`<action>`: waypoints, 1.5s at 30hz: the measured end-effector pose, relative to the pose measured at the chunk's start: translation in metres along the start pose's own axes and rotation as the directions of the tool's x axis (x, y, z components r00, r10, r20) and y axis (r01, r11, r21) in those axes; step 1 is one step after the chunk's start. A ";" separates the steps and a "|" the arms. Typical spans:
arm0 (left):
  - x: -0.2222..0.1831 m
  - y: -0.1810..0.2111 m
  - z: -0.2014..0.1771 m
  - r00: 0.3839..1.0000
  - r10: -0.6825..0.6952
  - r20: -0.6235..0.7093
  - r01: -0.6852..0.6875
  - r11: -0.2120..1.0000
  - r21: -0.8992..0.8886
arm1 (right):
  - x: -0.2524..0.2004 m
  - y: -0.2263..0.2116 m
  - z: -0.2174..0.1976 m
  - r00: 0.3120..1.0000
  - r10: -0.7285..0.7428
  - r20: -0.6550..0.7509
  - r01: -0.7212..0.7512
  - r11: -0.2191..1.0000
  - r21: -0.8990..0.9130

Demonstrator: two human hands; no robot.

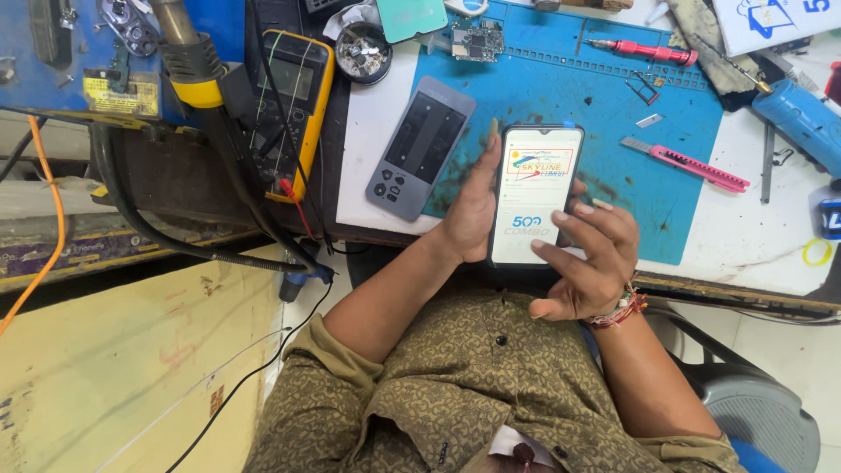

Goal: The person uses a screwdriver to secure components on the back of a mobile phone, applies pressure to the internal battery and motherboard area, and then tests the functionality of the device by navigating the touch screen.

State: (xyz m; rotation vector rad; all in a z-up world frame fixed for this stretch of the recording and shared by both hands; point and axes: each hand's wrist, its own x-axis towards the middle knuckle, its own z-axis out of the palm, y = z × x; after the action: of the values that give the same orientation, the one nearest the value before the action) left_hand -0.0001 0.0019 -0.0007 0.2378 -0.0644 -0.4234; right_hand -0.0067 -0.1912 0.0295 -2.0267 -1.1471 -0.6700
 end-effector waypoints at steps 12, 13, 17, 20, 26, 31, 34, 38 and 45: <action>-0.001 0.002 0.002 0.992 -0.013 0.127 0.021 0.998 -0.064 | 0.007 0.000 0.002 0.953 0.302 -0.017 -0.302 0.943 -0.143; 0.001 0.001 0.001 0.999 -0.003 0.054 0.006 0.999 -0.040 | 0.007 0.000 0.003 0.960 0.279 -0.006 -0.277 0.950 -0.142; 0.001 -0.003 0.001 0.985 -0.034 -0.171 0.055 0.992 0.118 | 0.010 0.001 0.007 0.983 0.149 0.108 -0.124 0.971 -0.206; 0.001 -0.002 -0.001 0.995 -0.059 0.075 0.061 0.998 -0.020 | 0.008 0.000 0.005 0.945 0.325 -0.016 -0.323 0.928 -0.186; 0.002 -0.002 -0.002 0.999 -0.011 -0.030 0.010 0.999 -0.039 | -0.007 0.002 0.003 0.981 0.188 -0.043 -0.192 0.975 -0.110; 0.001 -0.001 -0.001 1.000 0.008 -0.008 -0.009 1.000 -0.028 | -0.003 0.001 0.001 1.000 -0.006 0.020 0.007 1.000 -0.031; 0.002 -0.002 -0.002 0.999 0.014 -0.037 -0.013 0.999 0.031 | 0.002 -0.001 0.000 0.996 -0.026 0.085 0.030 0.998 -0.051; 0.001 -0.001 -0.001 0.999 -0.014 0.035 0.017 0.996 -0.086 | 0.000 0.002 0.002 0.998 0.043 -0.049 -0.050 0.985 -0.163; 0.001 -0.003 -0.007 1.000 -0.023 -0.003 0.022 0.996 -0.087 | -0.010 0.001 0.003 0.999 0.010 -0.040 -0.013 0.997 -0.071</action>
State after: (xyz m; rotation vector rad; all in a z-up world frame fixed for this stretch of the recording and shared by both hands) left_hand 0.0004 0.0001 -0.0083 0.1535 -0.0391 -0.4470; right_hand -0.0100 -0.1941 0.0200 -2.0686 -1.1025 -0.7518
